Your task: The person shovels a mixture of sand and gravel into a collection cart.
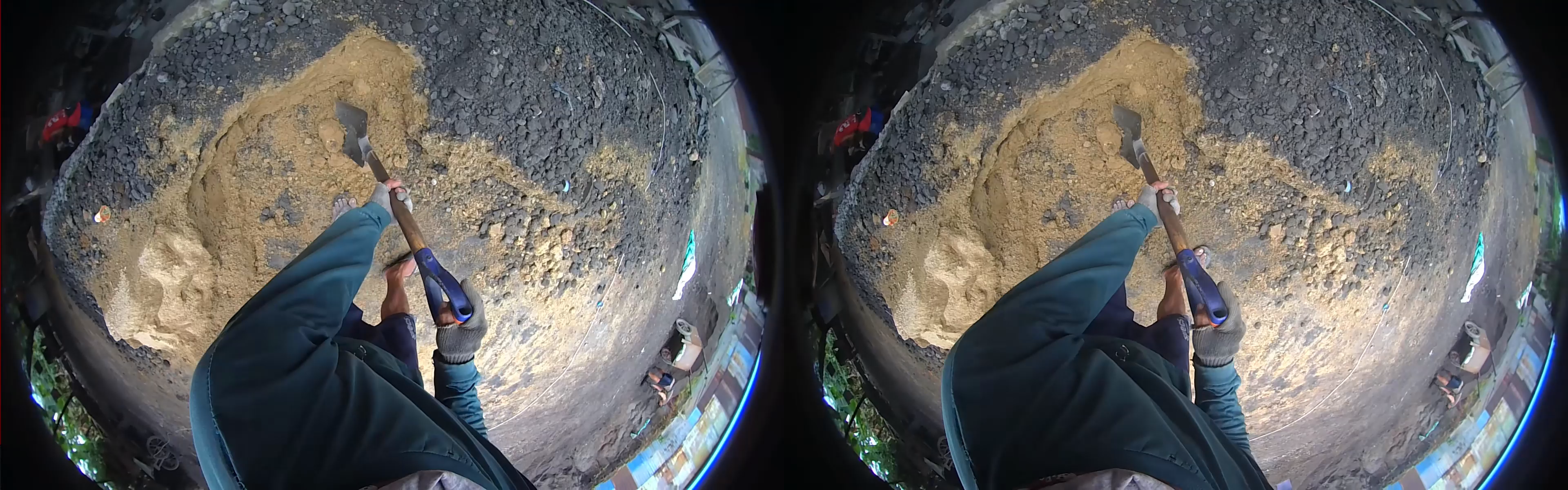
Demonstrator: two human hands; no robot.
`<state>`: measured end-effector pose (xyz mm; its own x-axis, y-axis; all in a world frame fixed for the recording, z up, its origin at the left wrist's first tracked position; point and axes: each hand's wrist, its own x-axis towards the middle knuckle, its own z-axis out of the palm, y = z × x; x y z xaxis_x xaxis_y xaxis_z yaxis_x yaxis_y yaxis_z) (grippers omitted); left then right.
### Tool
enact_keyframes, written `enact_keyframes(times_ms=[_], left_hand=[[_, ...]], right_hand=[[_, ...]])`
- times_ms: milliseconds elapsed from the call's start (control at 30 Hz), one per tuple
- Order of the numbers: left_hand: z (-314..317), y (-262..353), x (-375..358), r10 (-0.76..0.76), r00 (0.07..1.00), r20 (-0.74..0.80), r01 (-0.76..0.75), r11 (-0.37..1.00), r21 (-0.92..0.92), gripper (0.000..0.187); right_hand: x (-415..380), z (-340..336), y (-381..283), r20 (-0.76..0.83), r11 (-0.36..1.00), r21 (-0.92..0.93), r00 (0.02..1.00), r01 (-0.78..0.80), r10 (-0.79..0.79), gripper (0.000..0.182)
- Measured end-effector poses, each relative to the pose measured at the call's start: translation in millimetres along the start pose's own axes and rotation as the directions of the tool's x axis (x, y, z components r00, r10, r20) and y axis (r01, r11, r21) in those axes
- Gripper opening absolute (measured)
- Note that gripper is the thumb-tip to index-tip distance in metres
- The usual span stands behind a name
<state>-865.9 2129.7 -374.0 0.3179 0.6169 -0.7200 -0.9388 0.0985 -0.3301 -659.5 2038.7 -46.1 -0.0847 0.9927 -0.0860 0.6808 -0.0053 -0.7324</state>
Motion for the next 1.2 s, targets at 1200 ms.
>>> enact_keyframes(times_ms=[1200], left_hand=[[-215.9, -148.0, -39.2, 0.383, 0.61, -0.694, 0.461, 0.541, 0.703, 0.013]], right_hand=[[-328.5, -58.8, 252.8, 0.295, -0.197, 0.797, 0.083, -0.572, 0.952, 0.014]])
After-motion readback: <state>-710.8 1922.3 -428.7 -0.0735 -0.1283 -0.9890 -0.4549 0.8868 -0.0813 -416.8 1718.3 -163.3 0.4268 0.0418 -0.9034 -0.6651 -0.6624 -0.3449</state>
